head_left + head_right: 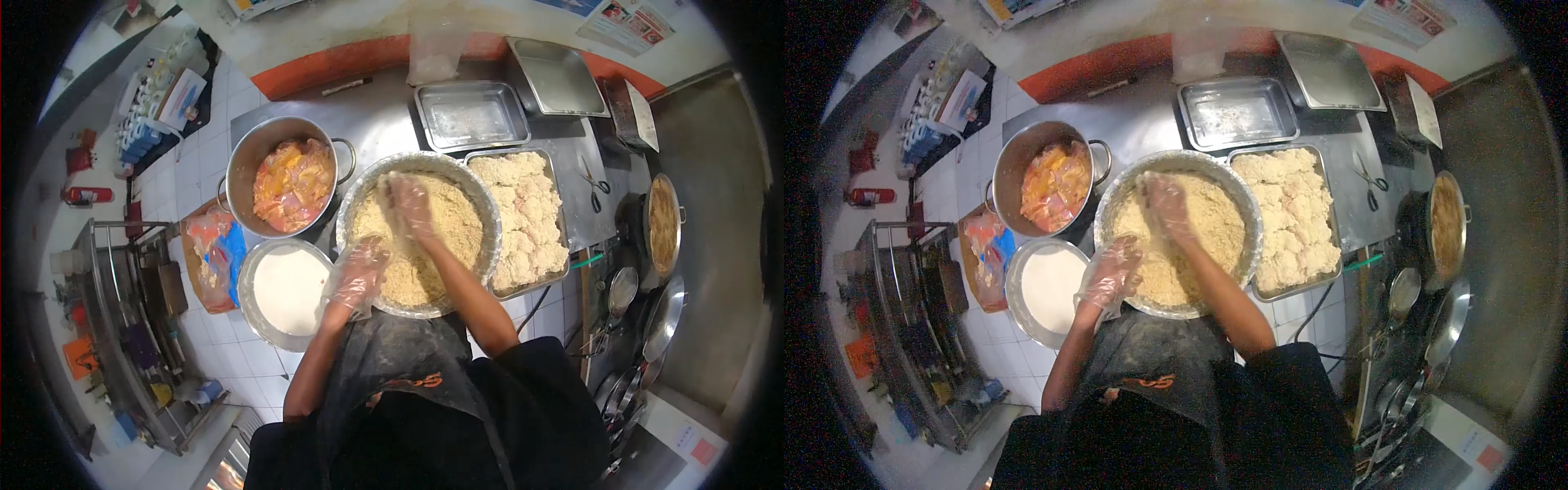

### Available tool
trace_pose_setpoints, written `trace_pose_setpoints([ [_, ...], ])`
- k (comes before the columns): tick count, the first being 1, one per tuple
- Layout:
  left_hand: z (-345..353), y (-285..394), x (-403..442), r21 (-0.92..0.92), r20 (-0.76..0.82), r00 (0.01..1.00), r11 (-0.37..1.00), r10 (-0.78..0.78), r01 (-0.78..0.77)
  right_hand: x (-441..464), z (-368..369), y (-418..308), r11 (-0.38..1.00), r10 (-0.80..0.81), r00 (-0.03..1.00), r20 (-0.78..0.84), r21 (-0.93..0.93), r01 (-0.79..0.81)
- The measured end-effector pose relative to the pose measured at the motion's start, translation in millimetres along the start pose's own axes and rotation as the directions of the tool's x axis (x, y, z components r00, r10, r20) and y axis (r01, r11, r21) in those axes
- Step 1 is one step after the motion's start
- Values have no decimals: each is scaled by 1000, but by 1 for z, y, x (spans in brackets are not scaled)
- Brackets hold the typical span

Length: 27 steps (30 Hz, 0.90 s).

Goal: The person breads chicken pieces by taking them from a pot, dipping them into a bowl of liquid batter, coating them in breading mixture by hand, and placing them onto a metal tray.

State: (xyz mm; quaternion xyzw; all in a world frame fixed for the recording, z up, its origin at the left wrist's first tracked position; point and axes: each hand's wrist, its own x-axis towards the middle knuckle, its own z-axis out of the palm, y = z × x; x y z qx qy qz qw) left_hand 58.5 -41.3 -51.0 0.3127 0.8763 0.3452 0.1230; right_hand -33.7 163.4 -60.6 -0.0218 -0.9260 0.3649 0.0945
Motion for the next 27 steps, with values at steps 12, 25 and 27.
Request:
trace_pose_setpoints([
  [12, -29, 9, 29, 99, -38, 929, 924, -367, 369, 9, -55, -53, -390, 423, 703, 572, 815, -428],
  [25, 6, 24, 115, -577, -63, 855, 718, -514, 389, -26, -106, 21, -476, 136, 905, 402, 828, -297],
  [27, 19, 20, 117, -577, -104, 855, 731, -508, 364, -42, -128, 36, -394, 133, 919, 372, 870, -296],
])
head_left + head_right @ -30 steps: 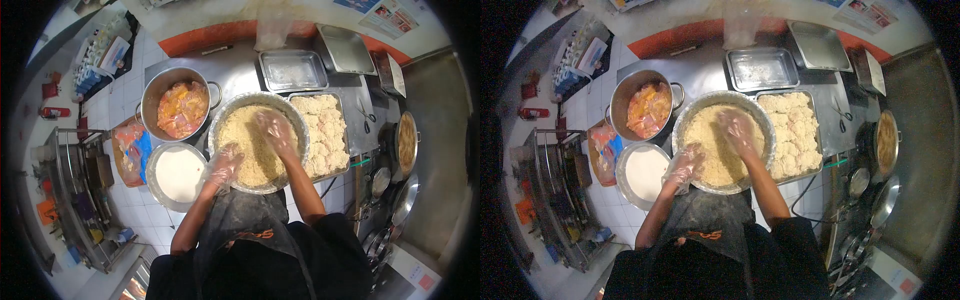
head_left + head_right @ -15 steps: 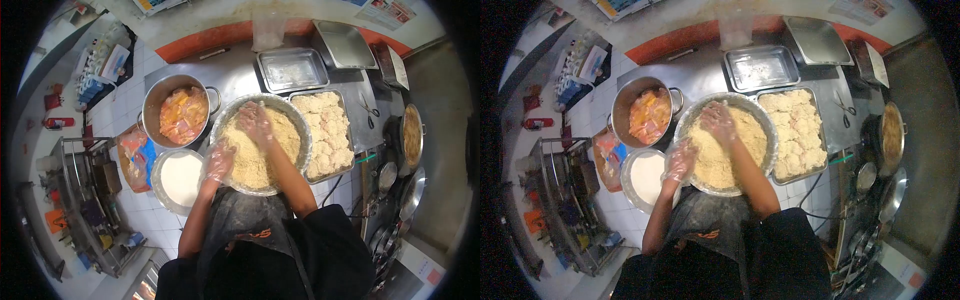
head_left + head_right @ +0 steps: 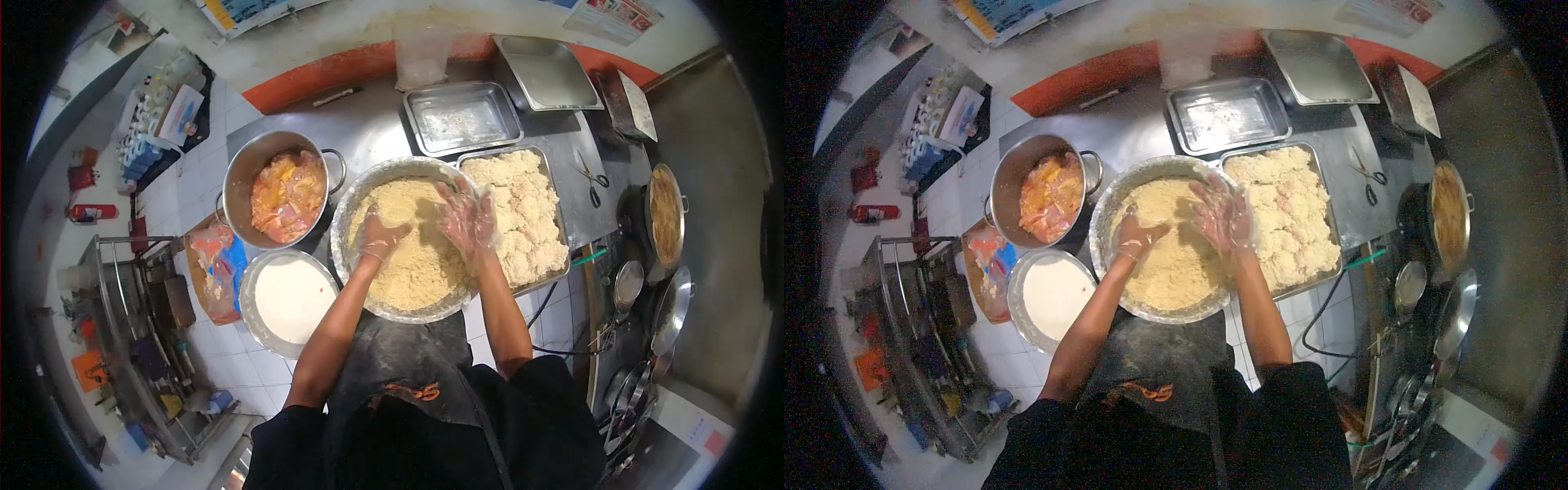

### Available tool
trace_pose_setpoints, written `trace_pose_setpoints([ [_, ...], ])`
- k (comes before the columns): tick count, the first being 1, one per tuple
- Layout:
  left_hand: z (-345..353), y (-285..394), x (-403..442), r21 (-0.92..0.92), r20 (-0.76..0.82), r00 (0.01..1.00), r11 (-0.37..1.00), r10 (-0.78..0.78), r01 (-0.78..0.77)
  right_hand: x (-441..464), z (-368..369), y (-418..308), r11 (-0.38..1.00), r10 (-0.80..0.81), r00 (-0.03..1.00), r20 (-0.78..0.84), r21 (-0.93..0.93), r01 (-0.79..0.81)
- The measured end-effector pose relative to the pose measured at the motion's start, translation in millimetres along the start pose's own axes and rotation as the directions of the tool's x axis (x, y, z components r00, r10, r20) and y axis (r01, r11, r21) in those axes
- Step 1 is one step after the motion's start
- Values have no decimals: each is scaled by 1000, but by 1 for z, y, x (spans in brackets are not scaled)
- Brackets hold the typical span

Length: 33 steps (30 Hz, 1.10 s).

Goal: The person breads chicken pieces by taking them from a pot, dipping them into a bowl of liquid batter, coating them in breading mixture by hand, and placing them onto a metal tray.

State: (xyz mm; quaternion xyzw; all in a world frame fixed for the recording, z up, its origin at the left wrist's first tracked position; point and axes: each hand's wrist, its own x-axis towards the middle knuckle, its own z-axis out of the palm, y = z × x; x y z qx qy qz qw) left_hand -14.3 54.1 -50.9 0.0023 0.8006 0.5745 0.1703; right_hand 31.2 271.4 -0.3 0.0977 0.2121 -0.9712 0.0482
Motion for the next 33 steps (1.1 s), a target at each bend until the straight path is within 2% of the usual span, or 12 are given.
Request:
trace_pose_setpoints([
  [4, -1, 1, 4, -182, 81, 994, 981, 78, -62, -51, 6, -15, 982, -66, 989, -130, -183, 42],
  [7, -23, 33, -1, -51, 207, 977, 997, -54, 66, -63, 11, -15, 862, -54, 952, -303, -496, -109],
  [8, -30, 52, -7, -161, 253, 963, 977, -96, 140, -72, 35, -16, 794, -49, 943, -329, -586, -163],
  [11, -54, 111, -27, -298, 348, 928, 923, -133, 244, -63, 21, -5, 700, -27, 987, -158, -708, -94],
  [13, -68, 138, -37, -174, 341, 937, 975, -68, 135, -52, 22, 7, 762, -31, 982, -189, -639, -99],
  [17, -82, 150, -45, -251, 365, 928, 952, -77, 178, -35, 65, 13, 829, 133, 898, -420, -449, -333],
  [19, -86, 131, -42, -197, 365, 909, 938, -199, 285, -25, 76, 8, 726, 186, 874, -448, -537, -430],
  [21, -78, 88, -39, -234, 340, 911, 918, -233, 322, -14, 79, -1, 438, 205, 900, -384, -787, -436],
  [25, -69, 66, -45, 73, 312, 879, 932, -360, 355, -14, 43, -16, 352, 63, 948, -313, -881, -315],
  [27, -63, 11, -50, 135, 240, 965, 988, -110, 79, -23, 42, -50, 253, -38, 945, -324, -918, -305],
  [31, -68, 7, -67, 179, 177, 981, 983, -79, 47, -54, 82, -134, 324, -325, 858, -397, -900, -293],
  [33, -69, 14, -71, 256, 136, 987, 966, -80, 43, -45, 52, -180, -9, -316, 903, -290, -951, -308],
])
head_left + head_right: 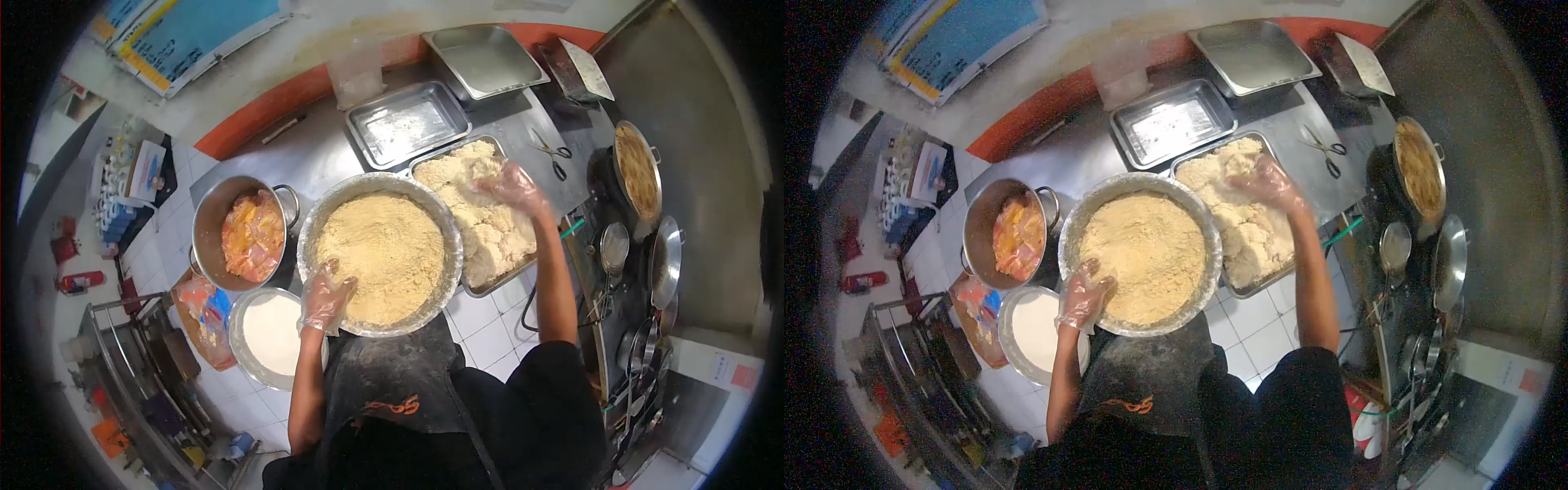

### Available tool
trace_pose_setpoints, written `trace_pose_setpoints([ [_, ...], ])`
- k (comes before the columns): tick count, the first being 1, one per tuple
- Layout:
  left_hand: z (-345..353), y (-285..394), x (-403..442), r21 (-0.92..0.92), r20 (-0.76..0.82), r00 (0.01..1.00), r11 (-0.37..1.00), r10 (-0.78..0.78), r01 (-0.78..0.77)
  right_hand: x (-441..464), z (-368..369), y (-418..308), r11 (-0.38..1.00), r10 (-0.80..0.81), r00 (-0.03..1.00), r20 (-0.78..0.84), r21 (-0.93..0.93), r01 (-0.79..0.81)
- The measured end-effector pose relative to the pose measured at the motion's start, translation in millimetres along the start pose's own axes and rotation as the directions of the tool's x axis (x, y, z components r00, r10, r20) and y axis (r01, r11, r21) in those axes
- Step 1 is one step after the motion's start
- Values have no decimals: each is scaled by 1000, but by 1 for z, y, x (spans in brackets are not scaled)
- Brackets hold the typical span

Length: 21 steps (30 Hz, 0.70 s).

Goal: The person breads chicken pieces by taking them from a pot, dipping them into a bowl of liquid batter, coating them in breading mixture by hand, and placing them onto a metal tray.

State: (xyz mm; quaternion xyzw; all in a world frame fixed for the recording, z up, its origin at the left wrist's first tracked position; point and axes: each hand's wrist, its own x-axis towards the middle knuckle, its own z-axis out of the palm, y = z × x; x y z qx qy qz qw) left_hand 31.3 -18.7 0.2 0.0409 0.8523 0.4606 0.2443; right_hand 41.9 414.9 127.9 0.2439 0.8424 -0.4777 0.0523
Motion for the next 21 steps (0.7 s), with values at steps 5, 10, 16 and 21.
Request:
trace_pose_setpoints([
  [5, 1, 11, 2, 114, -87, 996, 993, -4, 14, 50, -21, 51, 932, -45, 996, 74, -355, 69],
  [10, -8, 48, -7, 161, -106, 989, 980, -99, 116, 62, 17, 80, 936, 71, 974, 215, -351, 9],
  [16, -1, 31, -3, 105, -146, 987, 991, -69, 85, 87, 54, 124, 979, 169, 955, 243, -152, -135],
  [21, -4, 35, -7, 141, -134, 991, 990, -7, 26, 77, 33, 115, 971, -142, 977, 159, -172, 169],
])
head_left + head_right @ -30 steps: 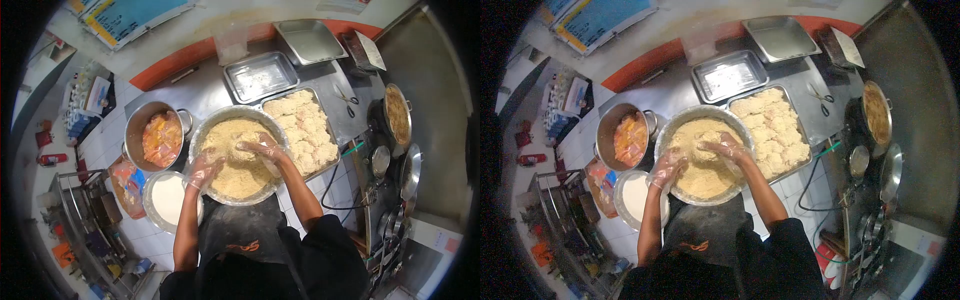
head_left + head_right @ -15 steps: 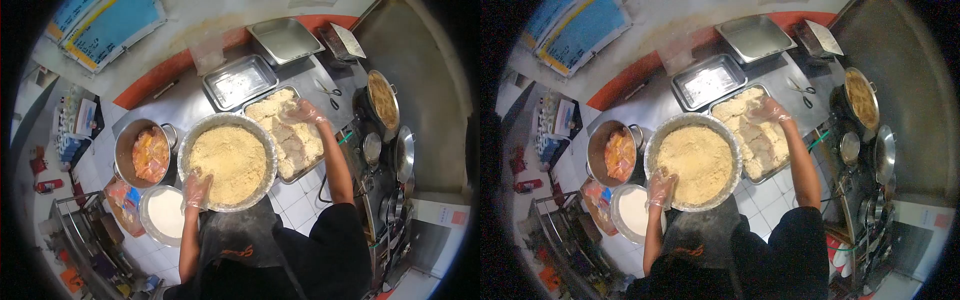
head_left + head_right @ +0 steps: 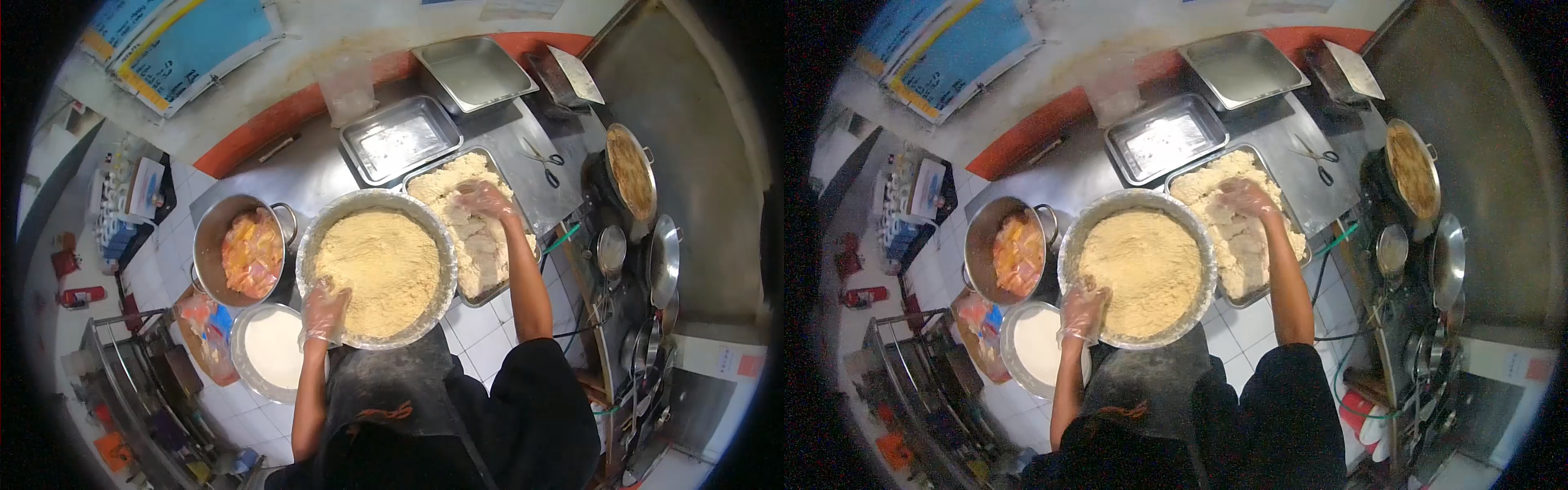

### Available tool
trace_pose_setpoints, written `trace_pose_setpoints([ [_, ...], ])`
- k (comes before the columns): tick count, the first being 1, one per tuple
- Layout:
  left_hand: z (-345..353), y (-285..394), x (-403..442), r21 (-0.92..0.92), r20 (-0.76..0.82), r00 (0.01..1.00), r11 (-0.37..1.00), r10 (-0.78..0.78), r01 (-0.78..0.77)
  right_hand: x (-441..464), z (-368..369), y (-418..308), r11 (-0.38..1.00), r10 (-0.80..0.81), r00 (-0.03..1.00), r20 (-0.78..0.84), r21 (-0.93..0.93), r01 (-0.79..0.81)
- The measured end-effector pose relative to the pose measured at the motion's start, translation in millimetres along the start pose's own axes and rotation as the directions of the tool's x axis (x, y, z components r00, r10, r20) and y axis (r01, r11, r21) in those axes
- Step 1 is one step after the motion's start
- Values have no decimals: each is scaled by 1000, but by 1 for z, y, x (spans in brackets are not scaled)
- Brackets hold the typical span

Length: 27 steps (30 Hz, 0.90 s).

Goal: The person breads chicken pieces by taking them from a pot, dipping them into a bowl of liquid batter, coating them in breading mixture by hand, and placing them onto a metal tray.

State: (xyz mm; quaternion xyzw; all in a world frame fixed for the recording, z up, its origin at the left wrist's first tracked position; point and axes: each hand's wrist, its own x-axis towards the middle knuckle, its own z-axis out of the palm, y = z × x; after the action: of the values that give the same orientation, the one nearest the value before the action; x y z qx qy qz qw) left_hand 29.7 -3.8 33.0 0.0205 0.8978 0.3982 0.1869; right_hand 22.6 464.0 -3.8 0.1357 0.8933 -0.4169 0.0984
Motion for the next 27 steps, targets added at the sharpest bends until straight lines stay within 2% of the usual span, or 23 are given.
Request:
trace_pose_setpoints([
  [1, 1, -4, -1, 11, 1, 1000, 1000, 24, -24, -1, -5, 9, 995, 63, 986, -157, -70, -75],
  [2, 11, -20, 2, 106, -19, 982, 977, 188, -185, -1, -11, 18, 980, 110, 943, -314, -127, -156],
  [4, 32, -61, 9, 305, -23, 873, 835, 487, -458, -22, -23, 19, 992, 69, 877, -476, -63, -111],
  [6, 29, -34, 3, 220, -64, 791, 781, 609, -584, -50, -21, -46, 957, 230, 892, -390, 257, -134],
  [7, 30, -20, -1, 190, -92, 746, 747, 660, -637, -52, -9, -46, 944, 243, 924, -295, 291, -156],
  [9, 40, -24, -8, 157, -58, 737, 736, 673, -659, -54, 19, -69, 939, 223, 964, -144, 298, -172],
  [11, 21, 2, -25, 122, 7, 772, 766, 635, -631, -63, 41, -141, 957, 163, 985, -52, 253, -145],
  [13, 14, -6, -31, 160, 23, 695, 683, 719, -712, -59, 71, -199, 976, -104, 994, -19, 189, 106],
  [14, 7, -8, -38, 224, 60, 704, 678, 708, -700, -50, 88, -230, 932, -348, 936, -45, 85, 351],
  [15, 1, -16, -41, 202, 64, 686, 664, 725, -720, -31, 110, -244, 832, -554, 828, -82, -48, 552],
  [16, -3, -25, -43, 177, 71, 667, 648, 742, -740, -59, 112, -346, 921, -388, 921, 23, 37, 387],
  [17, -8, -32, -48, 150, 76, 647, 632, 759, -760, -34, 145, -355, 885, -460, 882, 96, -28, 465],
  [18, -18, -32, -58, -96, 94, 761, 767, 642, -635, -7, 176, -364, 835, -523, 834, 176, -89, 542],
  [19, -29, -36, -66, -104, 64, 748, 750, 660, -653, -5, 194, -408, 839, -412, 843, 347, -217, 499],
  [20, -44, -43, -73, -107, 33, 732, 731, 680, -674, 42, 253, -370, 562, -809, 567, 152, -78, 823],
  [22, -68, -56, -92, -42, -40, 706, 705, 707, -708, 113, 339, -338, 505, -850, 514, 113, -101, 857],
  [24, -95, -59, -111, -111, -72, 801, 793, 595, -599, 145, 378, -345, 619, -727, 667, 165, -262, 740],
  [27, -115, -93, -135, -180, -75, 891, 873, 448, -454, 141, 376, -387, 468, -660, 641, 392, -453, 759],
])
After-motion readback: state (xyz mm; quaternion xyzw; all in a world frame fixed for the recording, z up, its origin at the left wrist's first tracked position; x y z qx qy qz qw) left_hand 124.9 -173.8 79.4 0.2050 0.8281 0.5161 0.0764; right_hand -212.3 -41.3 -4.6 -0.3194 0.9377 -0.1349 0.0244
